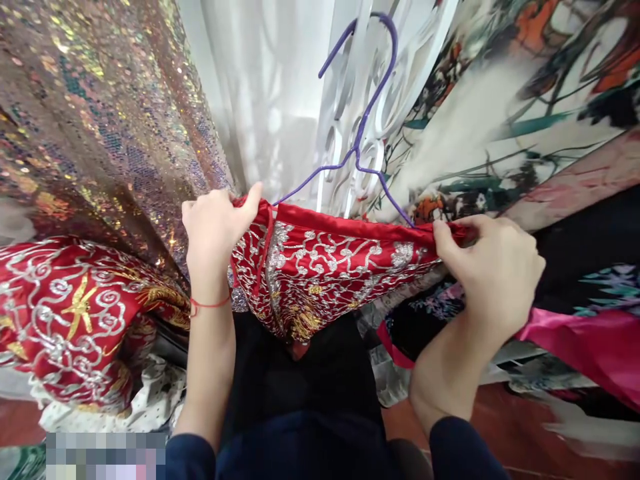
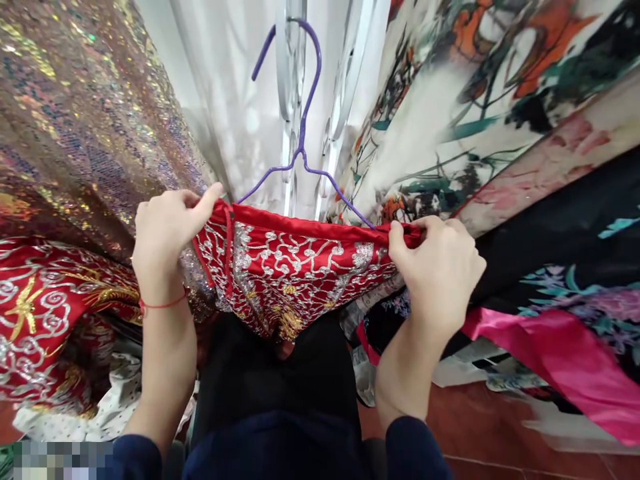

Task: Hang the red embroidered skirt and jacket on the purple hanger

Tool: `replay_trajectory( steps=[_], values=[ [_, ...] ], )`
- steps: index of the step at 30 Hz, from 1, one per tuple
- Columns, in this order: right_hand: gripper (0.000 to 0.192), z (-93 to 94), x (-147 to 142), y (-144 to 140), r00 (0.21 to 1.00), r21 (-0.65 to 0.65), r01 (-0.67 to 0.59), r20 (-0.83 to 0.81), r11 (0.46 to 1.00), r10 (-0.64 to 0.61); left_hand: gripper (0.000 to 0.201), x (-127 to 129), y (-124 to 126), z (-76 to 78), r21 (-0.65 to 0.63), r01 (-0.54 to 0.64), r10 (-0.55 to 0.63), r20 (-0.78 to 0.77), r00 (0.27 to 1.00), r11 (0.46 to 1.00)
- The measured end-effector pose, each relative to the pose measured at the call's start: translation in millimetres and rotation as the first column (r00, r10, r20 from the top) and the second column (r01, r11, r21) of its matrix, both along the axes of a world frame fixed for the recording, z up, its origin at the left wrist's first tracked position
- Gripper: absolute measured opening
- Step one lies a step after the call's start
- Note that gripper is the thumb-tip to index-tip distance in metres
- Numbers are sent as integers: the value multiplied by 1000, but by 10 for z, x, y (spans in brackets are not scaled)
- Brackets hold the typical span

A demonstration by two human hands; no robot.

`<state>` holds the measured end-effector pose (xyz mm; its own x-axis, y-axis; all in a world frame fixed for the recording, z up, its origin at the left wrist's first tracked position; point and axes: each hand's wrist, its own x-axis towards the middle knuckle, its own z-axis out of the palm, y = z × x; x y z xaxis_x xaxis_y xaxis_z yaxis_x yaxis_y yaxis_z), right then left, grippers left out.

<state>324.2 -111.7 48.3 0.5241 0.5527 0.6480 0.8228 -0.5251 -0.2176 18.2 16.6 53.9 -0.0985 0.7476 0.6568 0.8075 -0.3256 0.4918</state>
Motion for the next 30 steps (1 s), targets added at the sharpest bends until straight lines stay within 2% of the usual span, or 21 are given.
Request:
replay_trajectory(
  steps=[1, 3, 6, 7, 9, 13, 16, 18, 20, 23, 25, 27, 29, 30],
  values=[
    [24, 3, 27, -32, 1000, -50, -9, 5, 999, 10, 44, -16, -11, 12, -77, 20, -22, -31, 999, 997],
    [22, -13, 94, -86, 996, -70, -71, 39, 995, 74, 44, -71, -79, 5, -182, 61, -75, -67, 995, 981],
    [7, -27, 212, -87, 958, -26, -268, 99, 963, 269, 27, -183, -181, -29, -236, 153, -178, -87, 980, 960],
    [2, -21, 242, -60, 940, -8, -327, 104, 945, 326, 21, -215, -195, -41, -227, 174, -200, -94, 975, 958],
    [7, 0, 276, 27, 924, 35, -376, 94, 926, 371, 17, -255, -195, -63, -170, 176, -195, -104, 975, 970],
    [8, -8, 250, 255, 945, 170, -327, 80, 930, 317, 18, -243, -178, -101, -47, 131, -135, -79, 988, 990],
    [17, -92, 187, 421, 957, 334, -290, 93, 897, 275, 18, -228, -202, -119, -8, 118, -118, 4, 993, 993],
    [24, -152, 124, 509, 951, 493, -310, 146, 813, 273, 20, -232, -224, -132, 50, 113, -118, 117, 986, 992],
    [30, -185, 45, 572, 941, 664, -338, 224, 666, 255, 24, -236, -235, -151, 144, 107, -139, 235, 962, 984],
    [33, -175, -69, 627, 950, 856, -313, 277, 411, 147, 30, -226, -214, -199, 253, 114, -196, 328, 924, 961],
    [35, -155, -103, 647, 958, 903, -287, 270, 321, 97, 35, -219, -162, -242, 290, 124, -227, 353, 908, 949],
    [36, -151, -80, 644, 954, 900, -301, 282, 314, 106, 38, -226, -72, -288, 311, 143, -261, 381, 887, 940],
    [35, -170, -2, 604, 931, 853, -366, 329, 373, 162, 41, -249, 45, -328, 295, 196, -312, 422, 851, 935],
    [34, -186, 51, 566, 909, 803, -417, 363, 425, 206, 43, -263, 104, -341, 274, 229, -334, 442, 832, 934]
  ],
)
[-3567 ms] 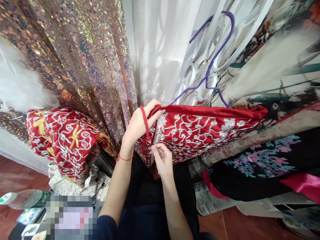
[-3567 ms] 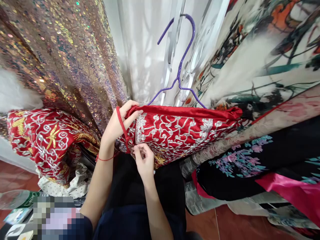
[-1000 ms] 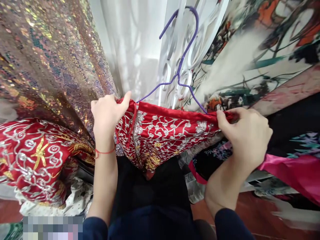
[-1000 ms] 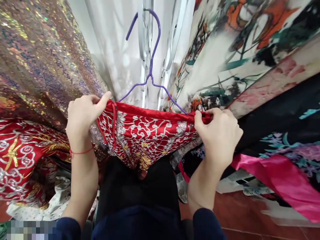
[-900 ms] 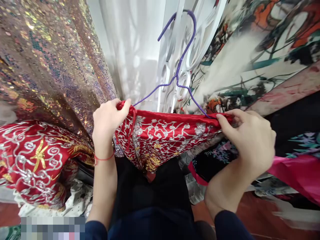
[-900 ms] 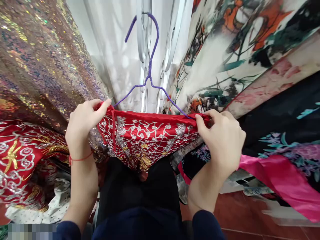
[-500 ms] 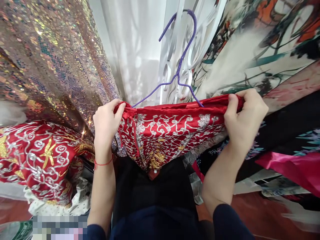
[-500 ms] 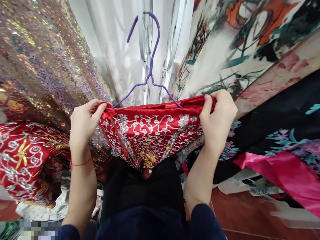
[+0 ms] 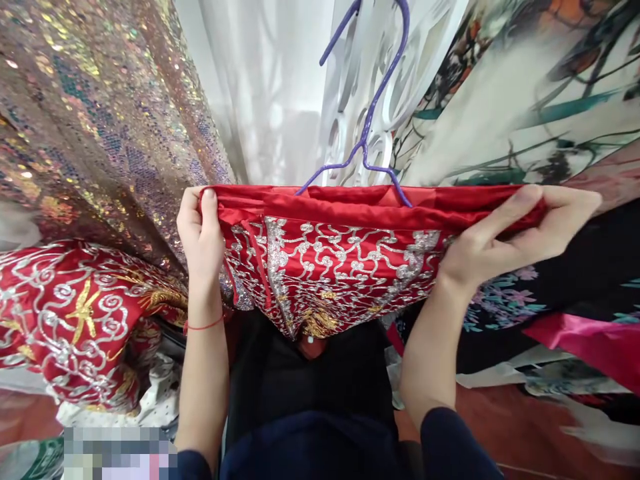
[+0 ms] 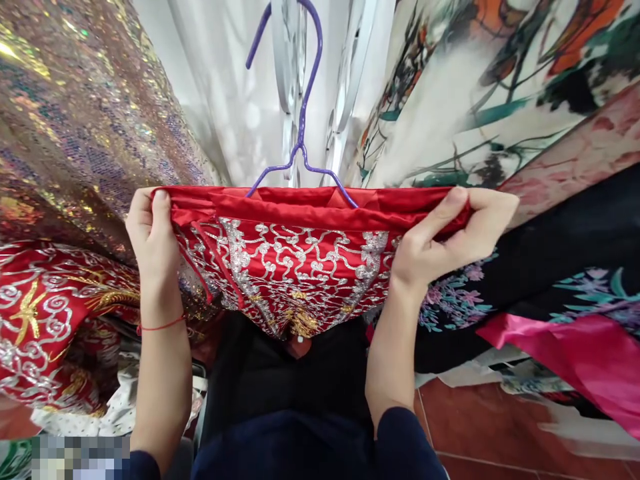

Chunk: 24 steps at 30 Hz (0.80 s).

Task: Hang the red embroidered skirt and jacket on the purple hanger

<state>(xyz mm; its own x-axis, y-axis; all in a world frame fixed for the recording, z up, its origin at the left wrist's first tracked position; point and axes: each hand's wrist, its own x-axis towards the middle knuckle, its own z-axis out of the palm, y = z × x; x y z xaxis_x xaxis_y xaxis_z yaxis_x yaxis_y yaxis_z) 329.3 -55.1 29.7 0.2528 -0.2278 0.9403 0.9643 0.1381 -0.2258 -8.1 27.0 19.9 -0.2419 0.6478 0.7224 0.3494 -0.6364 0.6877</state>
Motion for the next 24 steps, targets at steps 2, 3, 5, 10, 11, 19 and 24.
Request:
replay_trajectory(
  steps=[2, 3, 5, 10, 11, 19, 24],
  values=[
    [28, -31, 112, -106, 990, -194, -60, 113, 979, 83, 42, -21, 91, -5, -52, 69, -69, -16, 997, 996],
    [21, -41, 161, -168, 977, -283, -110, 143, 953, 155, 39, -23, 115, 3, -55, 85, -87, -46, 995, 995],
    [7, -37, 231, -286, 937, -420, -227, 153, 879, 315, 34, -14, 107, 37, 6, 98, -96, -134, 986, 995],
    [9, 73, 276, -406, 790, -705, -299, 195, 643, 581, 30, 2, -41, 123, 49, 226, -168, -520, 837, 973],
    [12, 92, 283, -403, 757, -743, -299, 198, 599, 623, 28, -7, -46, 126, 28, 225, -166, -586, 793, 974],
    [9, 155, 451, -434, 661, -866, -227, 200, 446, 724, 16, -37, 164, 106, -16, 216, -177, -636, 751, 976],
    [23, 243, 343, -420, 446, -801, -498, 92, 332, 890, 18, -24, 174, 177, -35, 261, -224, -629, 745, 965]
  ],
)
